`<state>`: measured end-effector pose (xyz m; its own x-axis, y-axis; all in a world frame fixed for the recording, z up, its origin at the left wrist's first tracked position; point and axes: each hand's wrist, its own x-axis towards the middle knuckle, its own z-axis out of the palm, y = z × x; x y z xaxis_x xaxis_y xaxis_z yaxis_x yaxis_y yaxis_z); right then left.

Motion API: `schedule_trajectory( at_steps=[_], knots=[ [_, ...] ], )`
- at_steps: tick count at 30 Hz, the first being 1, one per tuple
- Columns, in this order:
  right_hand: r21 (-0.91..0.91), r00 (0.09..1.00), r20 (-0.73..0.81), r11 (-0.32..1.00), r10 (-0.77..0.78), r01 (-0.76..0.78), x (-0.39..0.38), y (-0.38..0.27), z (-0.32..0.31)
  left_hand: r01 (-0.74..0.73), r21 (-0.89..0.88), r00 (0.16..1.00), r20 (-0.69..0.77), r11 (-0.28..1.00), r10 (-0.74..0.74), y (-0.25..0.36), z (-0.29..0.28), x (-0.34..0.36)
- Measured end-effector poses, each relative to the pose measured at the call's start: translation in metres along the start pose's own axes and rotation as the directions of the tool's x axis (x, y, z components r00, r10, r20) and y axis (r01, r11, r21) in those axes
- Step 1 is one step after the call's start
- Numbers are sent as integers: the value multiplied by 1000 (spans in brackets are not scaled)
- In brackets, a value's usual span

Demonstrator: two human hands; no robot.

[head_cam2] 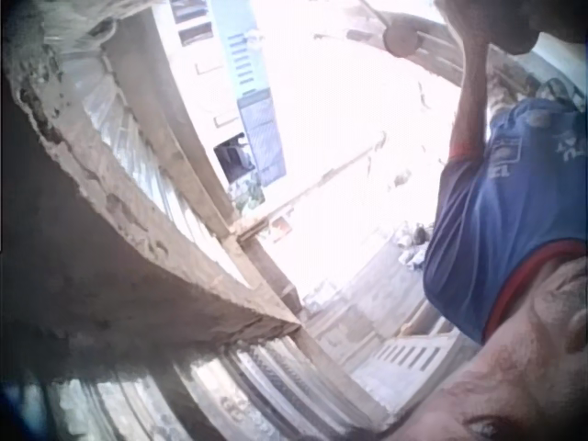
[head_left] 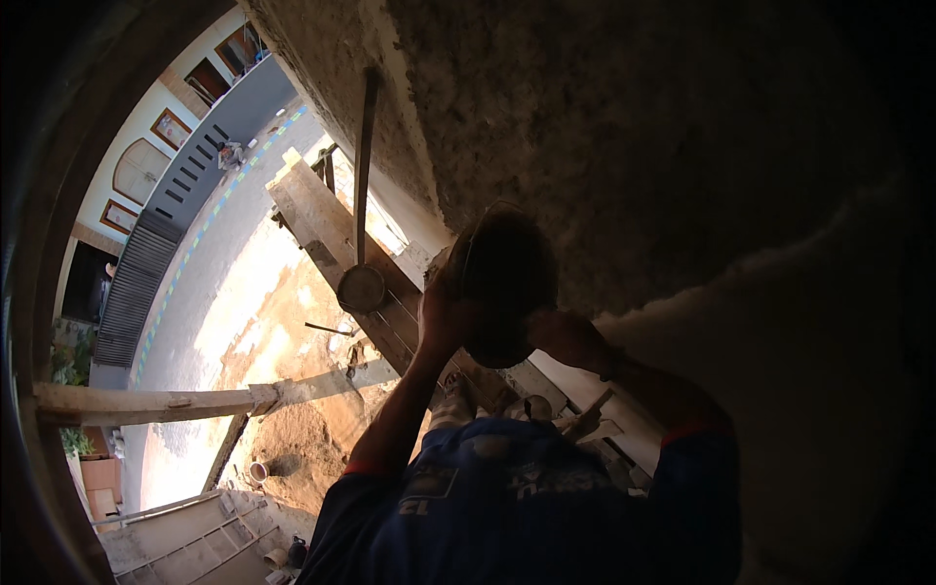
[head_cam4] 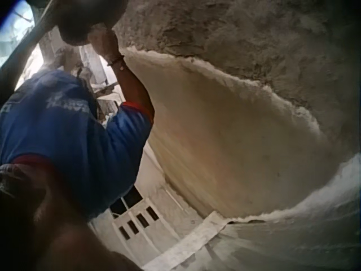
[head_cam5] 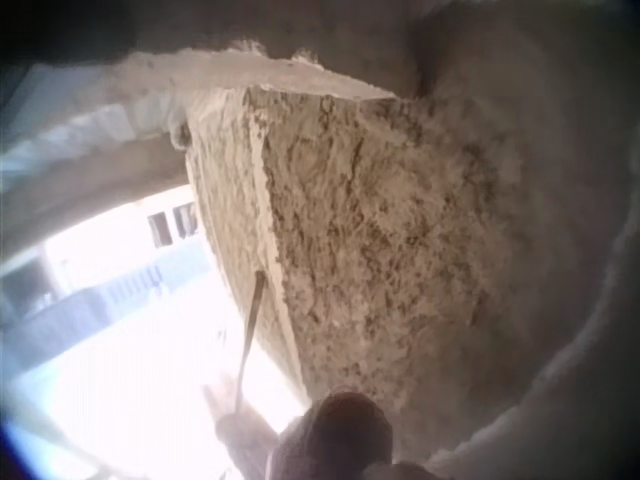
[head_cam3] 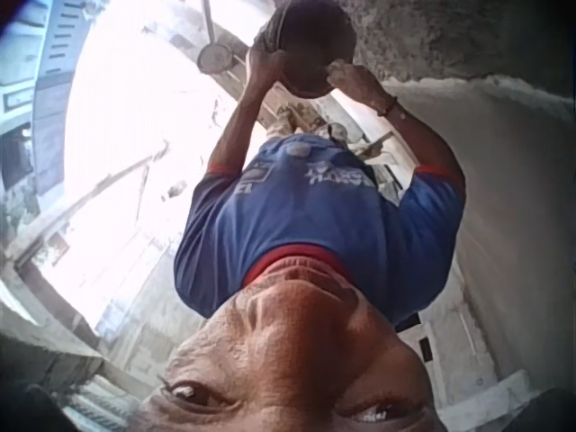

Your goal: The person applies plaster to a wall using a trowel and then smooths it using a wooden float.

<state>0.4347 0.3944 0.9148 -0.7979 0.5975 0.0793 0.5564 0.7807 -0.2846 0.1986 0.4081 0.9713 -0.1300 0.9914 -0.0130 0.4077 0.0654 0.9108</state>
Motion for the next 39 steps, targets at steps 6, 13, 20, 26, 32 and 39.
schedule_trajectory(
  at_steps=[6,13,20,26,32,39],
  knots=[
    [3,979,-134,988,151,-152,3,19,-14,81,-420,997,32,904,-75,-13,-25,9],
    [341,952,-41,900,305,-273,34,16,-79,-35,-617,991,-123,787,-53,-10,-49,11],
    [425,979,-27,889,201,-171,94,-44,-194,-60,-709,962,-229,702,-149,-27,-103,7],
    [359,999,24,932,-49,37,154,-104,-282,-47,-656,905,-347,753,-245,-49,-147,-15],
    [737,972,206,636,109,-227,182,-100,-293,-45,-586,841,-459,809,-285,-76,-160,-25],
    [416,635,-562,845,530,-337,160,89,-338,64,-574,859,-385,816,-338,-93,-143,-44]
  ],
)
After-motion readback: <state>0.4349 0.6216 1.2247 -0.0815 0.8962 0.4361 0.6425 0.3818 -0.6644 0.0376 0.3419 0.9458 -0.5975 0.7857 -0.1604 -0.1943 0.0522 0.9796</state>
